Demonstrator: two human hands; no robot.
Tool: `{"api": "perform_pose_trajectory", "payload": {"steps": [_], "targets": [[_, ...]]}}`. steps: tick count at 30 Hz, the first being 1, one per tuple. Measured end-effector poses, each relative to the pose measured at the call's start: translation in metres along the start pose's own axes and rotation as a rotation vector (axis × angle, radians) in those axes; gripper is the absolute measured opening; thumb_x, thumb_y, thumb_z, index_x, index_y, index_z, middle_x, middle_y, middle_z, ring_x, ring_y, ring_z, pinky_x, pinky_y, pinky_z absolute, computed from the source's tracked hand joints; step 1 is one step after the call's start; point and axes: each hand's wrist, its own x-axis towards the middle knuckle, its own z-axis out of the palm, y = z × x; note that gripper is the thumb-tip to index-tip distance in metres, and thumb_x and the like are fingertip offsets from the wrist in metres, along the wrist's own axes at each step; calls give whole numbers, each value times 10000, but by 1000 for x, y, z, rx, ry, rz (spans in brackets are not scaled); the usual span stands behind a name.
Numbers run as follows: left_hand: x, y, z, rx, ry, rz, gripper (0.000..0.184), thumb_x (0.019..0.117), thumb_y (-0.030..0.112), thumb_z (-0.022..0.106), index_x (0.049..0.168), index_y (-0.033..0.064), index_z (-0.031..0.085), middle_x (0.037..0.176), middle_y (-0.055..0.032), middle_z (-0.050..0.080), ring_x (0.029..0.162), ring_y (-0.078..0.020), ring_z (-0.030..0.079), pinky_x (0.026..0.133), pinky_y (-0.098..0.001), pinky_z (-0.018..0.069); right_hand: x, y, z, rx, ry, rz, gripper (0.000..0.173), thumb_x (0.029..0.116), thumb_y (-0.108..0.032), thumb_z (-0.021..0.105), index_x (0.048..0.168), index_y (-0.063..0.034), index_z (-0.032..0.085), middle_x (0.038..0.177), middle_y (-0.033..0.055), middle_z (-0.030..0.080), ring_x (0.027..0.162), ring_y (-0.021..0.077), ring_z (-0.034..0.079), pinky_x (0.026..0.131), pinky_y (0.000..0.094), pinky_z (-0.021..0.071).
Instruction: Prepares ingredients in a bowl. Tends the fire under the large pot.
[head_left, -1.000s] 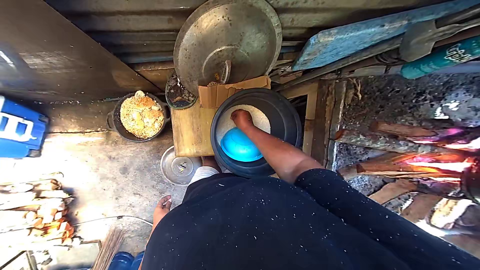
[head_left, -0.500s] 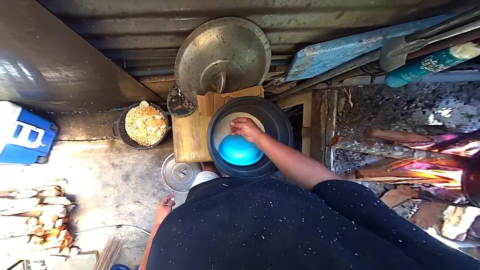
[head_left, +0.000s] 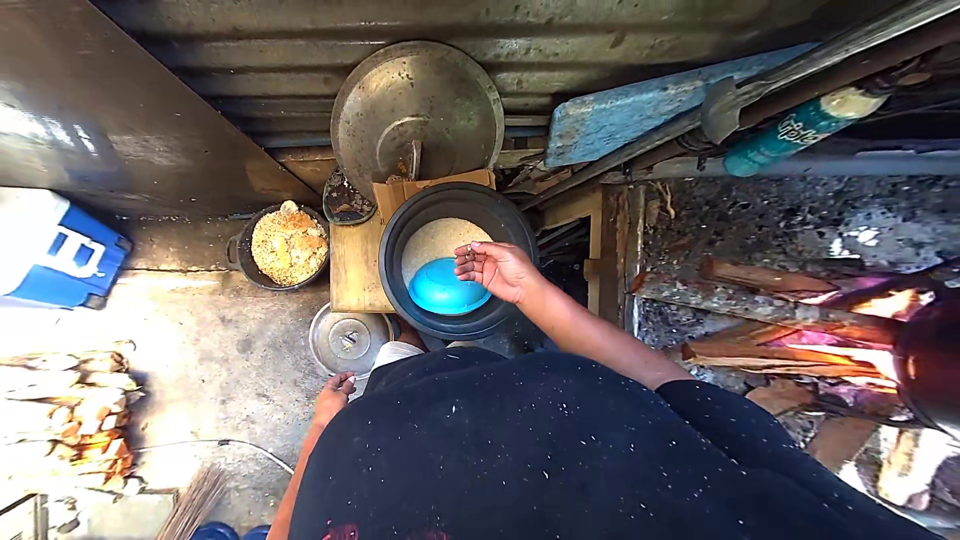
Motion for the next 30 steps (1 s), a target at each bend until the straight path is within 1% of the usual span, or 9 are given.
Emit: {"api": "perform_pose_trajectory", "payload": {"steps": [4,8,9,10,11,13,17,22,30], "targets": [[-6,-13,28,-5,-15,25,304,1061,196,573,1310,32,634,1242,-168,689,1102,-224,679,1015,-430,517,-19,-6,-5,-51,-64,-26,394,1096,-211,354,1088,16,676,944,119,734,803,228,736,787,406,631],[-23,-61,30,153,-34,281,349,1076,242,540,1281,-20,645,1188,-223,704,1061,-288,700,929,-460,567,-21,-5,-17,-362,-13,-247,217,1045,-88,490,1064,8,683,951,118,741,821,198,737,805,368,625],[-57,-43,28,218,-22,184,367,1093,211,502,1344,-39,601,1270,-254,667,1125,-332,679,960,-469,550,-13,-7,-24,-590,20,-366,181,1019,-24,526,1100,34,677,1045,126,731,939,190,717,889,362,595],[-88,-6,23,224,-138,-173,439,1129,207,387,1545,70,409,1558,-155,467,1411,-291,476,1172,-445,356,-4,-12,-33,-873,52,-475,207,990,3,563,1151,38,688,1196,141,709,1114,206,672,1012,385,530],[-70,-46,36,185,67,73,354,1089,203,518,1332,-33,619,1253,-250,684,1117,-356,686,955,-484,544,6,-17,-43,-1130,66,-556,252,969,2,585,1191,23,702,1333,156,661,1296,255,591,1137,438,443],[-31,-75,42,61,67,-22,338,1068,271,569,1289,31,659,1201,-178,718,1112,-287,691,993,-474,529,22,-29,-54,-1371,95,-594,253,981,-22,585,1191,-17,725,1410,172,622,1374,319,542,1175,509,406],[-29,-84,48,40,66,-82,356,1068,262,564,1359,66,626,1312,-154,681,1229,-281,646,1087,-497,475,47,-36,-49,-1488,75,-472,211,993,-31,581,1122,-21,748,1262,181,685,1205,342,640,1074,527,480],[-39,-64,56,-44,32,-37,320,1054,214,591,1319,42,639,1262,-165,696,1139,-244,688,1037,-446,519,116,-4,-45,-1706,-118,-150,221,969,-48,613,1139,-43,755,1224,215,692,1211,388,630,1064,599,464],[-52,-76,29,-99,24,-138,317,1058,196,584,1325,30,623,1269,-176,681,1115,-233,685,1015,-427,523,171,42,-56,-1691,-4,-23,322,963,-15,555,1224,-70,736,1305,231,648,1258,403,600,1056,607,473]]}}
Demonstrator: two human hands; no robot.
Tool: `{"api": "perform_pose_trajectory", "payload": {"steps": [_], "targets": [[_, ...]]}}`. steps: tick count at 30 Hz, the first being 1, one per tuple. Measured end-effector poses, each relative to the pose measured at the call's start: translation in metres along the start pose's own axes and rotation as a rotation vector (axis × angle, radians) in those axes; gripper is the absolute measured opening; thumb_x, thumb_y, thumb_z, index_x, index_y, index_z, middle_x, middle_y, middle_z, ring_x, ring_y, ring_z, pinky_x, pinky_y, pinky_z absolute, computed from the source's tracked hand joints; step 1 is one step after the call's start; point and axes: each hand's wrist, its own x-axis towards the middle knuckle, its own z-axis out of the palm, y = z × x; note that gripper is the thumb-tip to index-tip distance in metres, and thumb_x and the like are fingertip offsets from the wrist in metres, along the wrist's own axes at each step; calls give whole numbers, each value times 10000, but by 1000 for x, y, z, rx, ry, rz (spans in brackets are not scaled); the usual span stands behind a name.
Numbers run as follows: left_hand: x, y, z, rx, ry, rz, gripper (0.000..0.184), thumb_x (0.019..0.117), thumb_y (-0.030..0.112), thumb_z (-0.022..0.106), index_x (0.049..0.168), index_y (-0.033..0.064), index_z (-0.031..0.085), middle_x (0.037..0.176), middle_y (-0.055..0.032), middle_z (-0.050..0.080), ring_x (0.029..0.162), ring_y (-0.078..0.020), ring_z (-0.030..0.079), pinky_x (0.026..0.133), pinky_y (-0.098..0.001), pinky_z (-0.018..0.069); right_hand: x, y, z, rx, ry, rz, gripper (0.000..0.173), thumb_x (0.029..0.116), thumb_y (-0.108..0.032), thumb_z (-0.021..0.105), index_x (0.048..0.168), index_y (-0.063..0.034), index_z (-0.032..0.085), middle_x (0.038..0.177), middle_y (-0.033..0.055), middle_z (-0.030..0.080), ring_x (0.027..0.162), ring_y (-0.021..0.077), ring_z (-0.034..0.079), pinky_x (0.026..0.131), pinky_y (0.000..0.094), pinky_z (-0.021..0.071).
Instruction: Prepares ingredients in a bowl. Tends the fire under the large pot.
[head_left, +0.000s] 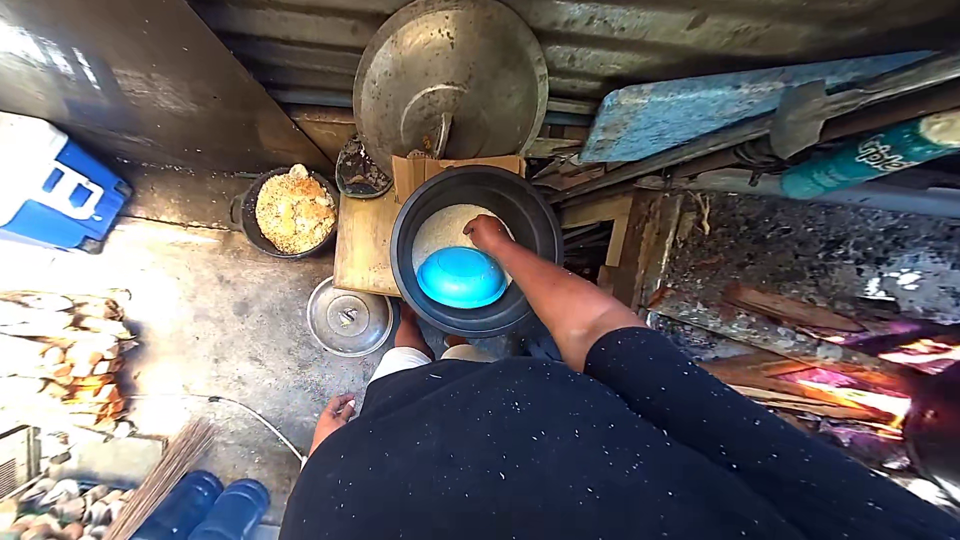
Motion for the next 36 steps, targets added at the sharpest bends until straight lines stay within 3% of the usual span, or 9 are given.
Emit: {"api": "perform_pose_trajectory", "payload": {"steps": [7,10,12,18,21,25,27,33,36], "targets": [[20,-35,-33,-13,35,-147,334,1068,244,566,1329,45,632,1251,-167,700,1163,-257,673,1046,-465,506,12,6,10,-23,36,34,333,959,-12,581,1252,-78,725,1308,235,630,1251,401,596,1060,585,478],[15,2,-42,-50,8,-210,339,1076,212,548,1366,41,593,1287,-173,674,1166,-246,660,1059,-450,484,15,6,16,-34,59,51,272,975,-100,637,1228,-73,733,1300,229,630,1272,405,576,1063,584,476],[17,14,-43,-33,20,-106,334,1068,205,562,1344,22,607,1252,-178,687,1109,-228,681,1016,-424,518,13,3,19,-62,80,50,255,982,-141,651,1209,-61,736,1290,226,629,1286,407,558,1062,582,474],[12,70,-42,-26,14,8,321,1070,200,552,1353,57,601,1257,-141,676,1042,-184,685,914,-373,543,14,1,21,-126,106,51,241,1031,-109,538,1148,-27,731,1274,220,638,1252,411,591,1016,606,495],[14,73,-42,-40,24,27,313,1068,197,555,1347,61,603,1253,-134,675,1029,-168,683,896,-358,547,6,-3,6,191,82,159,275,1052,-152,536,1198,3,710,1285,223,652,1218,371,624,1044,577,486],[23,54,-38,-15,11,39,320,1068,181,559,1341,21,603,1252,-174,671,1042,-200,688,952,-383,541,-31,-18,-12,1086,90,318,223,1058,-110,545,1210,32,624,1024,129,660,773,170,653,730,338,578],[33,33,-32,-34,8,36,313,1063,155,565,1325,-12,607,1235,-206,677,1061,-233,684,979,-410,530,-57,-24,-20,1396,73,298,161,1053,-88,543,1133,21,631,920,88,671,722,155,663,706,323,593],[41,3,-11,19,6,-29,347,1074,228,554,1346,19,610,1250,-196,686,1154,-269,662,1035,-464,502,-128,-32,-32,1639,5,158,233,1080,-161,479,1071,-33,674,879,64,708,707,142,695,702,302,609],[25,23,4,47,-7,-13,354,1083,214,533,1366,9,590,1289,-205,667,1200,-287,641,1067,-482,476,-150,-31,-37,1601,-17,66,282,1092,-193,441,1093,-40,678,895,59,713,711,137,700,713,309,615]]}}
